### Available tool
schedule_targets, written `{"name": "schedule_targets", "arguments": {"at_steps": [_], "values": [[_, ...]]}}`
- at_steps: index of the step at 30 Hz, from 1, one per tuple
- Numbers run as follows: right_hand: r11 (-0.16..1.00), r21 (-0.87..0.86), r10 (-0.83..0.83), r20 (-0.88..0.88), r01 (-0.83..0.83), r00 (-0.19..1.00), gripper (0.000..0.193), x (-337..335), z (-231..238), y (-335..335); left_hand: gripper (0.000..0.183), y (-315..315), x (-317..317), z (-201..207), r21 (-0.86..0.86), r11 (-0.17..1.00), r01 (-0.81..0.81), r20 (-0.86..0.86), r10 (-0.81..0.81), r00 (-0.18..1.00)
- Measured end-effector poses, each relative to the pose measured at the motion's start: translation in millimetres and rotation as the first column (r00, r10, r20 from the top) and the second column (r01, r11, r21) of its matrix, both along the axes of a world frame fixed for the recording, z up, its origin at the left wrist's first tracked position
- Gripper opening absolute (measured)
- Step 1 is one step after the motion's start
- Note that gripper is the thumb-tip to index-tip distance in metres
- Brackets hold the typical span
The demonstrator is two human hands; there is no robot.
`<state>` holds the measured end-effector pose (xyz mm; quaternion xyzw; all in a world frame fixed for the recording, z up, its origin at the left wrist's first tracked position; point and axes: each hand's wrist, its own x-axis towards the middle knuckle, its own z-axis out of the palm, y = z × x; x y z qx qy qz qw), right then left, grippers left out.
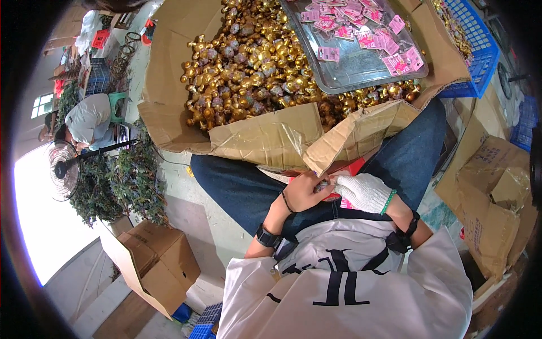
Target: Applying pink labels to gold-wrapped spherical products and placing them into a shipping box.
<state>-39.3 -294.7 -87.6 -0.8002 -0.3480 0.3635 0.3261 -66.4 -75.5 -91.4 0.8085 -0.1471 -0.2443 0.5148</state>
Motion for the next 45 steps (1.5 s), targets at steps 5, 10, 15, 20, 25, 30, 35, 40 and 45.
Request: {"name": "schedule_targets", "arguments": {"at_steps": [5,10,15,20,25,30,35,40,45], "values": [[1.0,-0.015,0.005,-0.024,-0.005,1.0,0.027,1.9,2.2,0.8,0.023,1.3,-3.8,-5.1,0.066,0.998,0.006,-0.034,-0.004,0.999],[0.996,0.088,-0.024,0.022,0.022,0.999,0.026,4.2,5.6,-1.0,0.025,-1.4,1.6,0.1,0.009,0.999,-0.032,-0.154,0.033,0.988],[0.982,0.119,-0.148,-0.019,0.149,0.989,0.021,2.6,8.4,2.4,0.026,0.0,-0.5,-7.4,0.033,0.999,-0.026,-0.208,0.032,0.978],[0.989,0.067,-0.133,-0.042,0.135,0.99,0.021,-2.6,-5.9,-0.8,0.024,0.3,-4.1,-17.7,0.036,0.999,-0.041,-0.212,0.047,0.976],[0.989,0.118,-0.092,0.004,0.091,0.996,0.022,7.0,10.1,-2.2,0.022,-0.5,-1.7,-13.9,0.015,0.997,-0.071,-0.187,0.073,0.98],[0.988,0.13,-0.087,0.035,0.082,0.996,0.025,0.5,0.8,-4.5,0.021,-1.4,-0.1,-11.3,0.042,0.997,-0.064,-0.203,0.072,0.977],[0.997,0.075,-0.03,0.028,0.028,0.999,0.026,3.9,3.5,-2.7,0.022,-0.1,-1.0,-12.7,0.049,0.997,-0.051,-0.192,0.059,0.98],[0.996,0.081,-0.042,0.045,0.038,0.998,0.028,3.8,2.7,-2.7,0.027,-0.1,-1.1,-13.4,0.081,0.996,-0.03,-0.219,0.047,0.974],[0.997,0.073,-0.033,0.037,0.03,0.999,0.031,4.1,3.8,-3.3,0.031,-1.5,-0.1,-10.8,0.034,0.997,-0.074,-0.215,0.079,0.973]]}}
